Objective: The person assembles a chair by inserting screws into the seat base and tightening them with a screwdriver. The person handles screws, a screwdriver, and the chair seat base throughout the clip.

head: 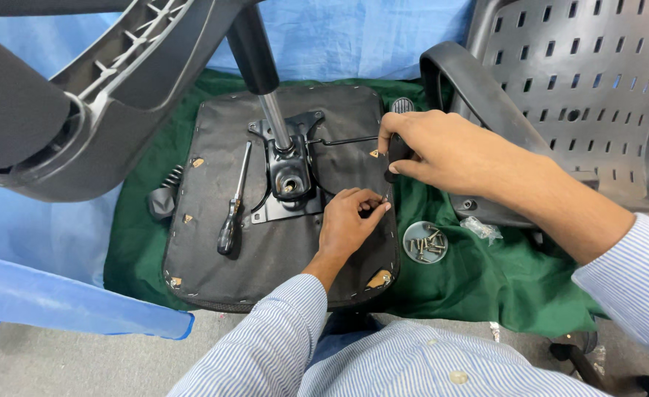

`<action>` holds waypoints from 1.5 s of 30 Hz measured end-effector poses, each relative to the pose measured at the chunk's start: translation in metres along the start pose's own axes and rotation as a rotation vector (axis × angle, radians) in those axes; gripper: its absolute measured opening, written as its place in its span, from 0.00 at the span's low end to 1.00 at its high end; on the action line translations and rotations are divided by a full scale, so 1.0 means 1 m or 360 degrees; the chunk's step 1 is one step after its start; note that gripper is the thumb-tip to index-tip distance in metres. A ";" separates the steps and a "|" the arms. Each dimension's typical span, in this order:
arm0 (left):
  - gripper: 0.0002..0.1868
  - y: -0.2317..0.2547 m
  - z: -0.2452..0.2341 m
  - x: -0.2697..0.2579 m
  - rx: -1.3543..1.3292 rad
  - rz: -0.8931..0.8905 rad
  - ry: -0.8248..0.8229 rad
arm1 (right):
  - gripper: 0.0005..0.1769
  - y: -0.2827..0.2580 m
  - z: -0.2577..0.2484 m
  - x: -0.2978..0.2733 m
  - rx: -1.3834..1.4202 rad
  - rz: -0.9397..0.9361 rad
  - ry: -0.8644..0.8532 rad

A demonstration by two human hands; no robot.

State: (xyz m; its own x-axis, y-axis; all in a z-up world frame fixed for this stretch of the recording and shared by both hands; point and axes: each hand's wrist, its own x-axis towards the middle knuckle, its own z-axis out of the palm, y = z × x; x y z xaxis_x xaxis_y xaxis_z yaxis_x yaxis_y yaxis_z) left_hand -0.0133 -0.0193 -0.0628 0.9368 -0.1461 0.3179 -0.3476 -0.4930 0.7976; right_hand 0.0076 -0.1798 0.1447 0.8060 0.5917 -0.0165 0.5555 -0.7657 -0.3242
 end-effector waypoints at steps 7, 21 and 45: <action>0.09 0.000 -0.001 0.000 0.0056 -0.0052 -0.0025 | 0.19 -0.006 0.023 -0.009 -0.0010 0.0374 0.0363; 0.10 0.003 0.000 -0.001 0.0070 0.0043 -0.0123 | 0.08 0.004 0.078 -0.014 0.1540 0.0127 0.0721; 0.11 0.009 0.003 -0.003 0.0116 -0.0091 -0.0115 | 0.14 0.004 0.099 -0.024 0.1362 -0.0174 0.1074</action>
State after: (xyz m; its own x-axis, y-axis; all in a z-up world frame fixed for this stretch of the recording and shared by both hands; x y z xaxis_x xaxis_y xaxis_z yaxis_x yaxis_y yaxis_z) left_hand -0.0196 -0.0261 -0.0581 0.9564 -0.1759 0.2330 -0.2919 -0.5628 0.7733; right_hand -0.0302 -0.1720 0.0498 0.8520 0.1859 0.4894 0.5154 -0.1344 -0.8463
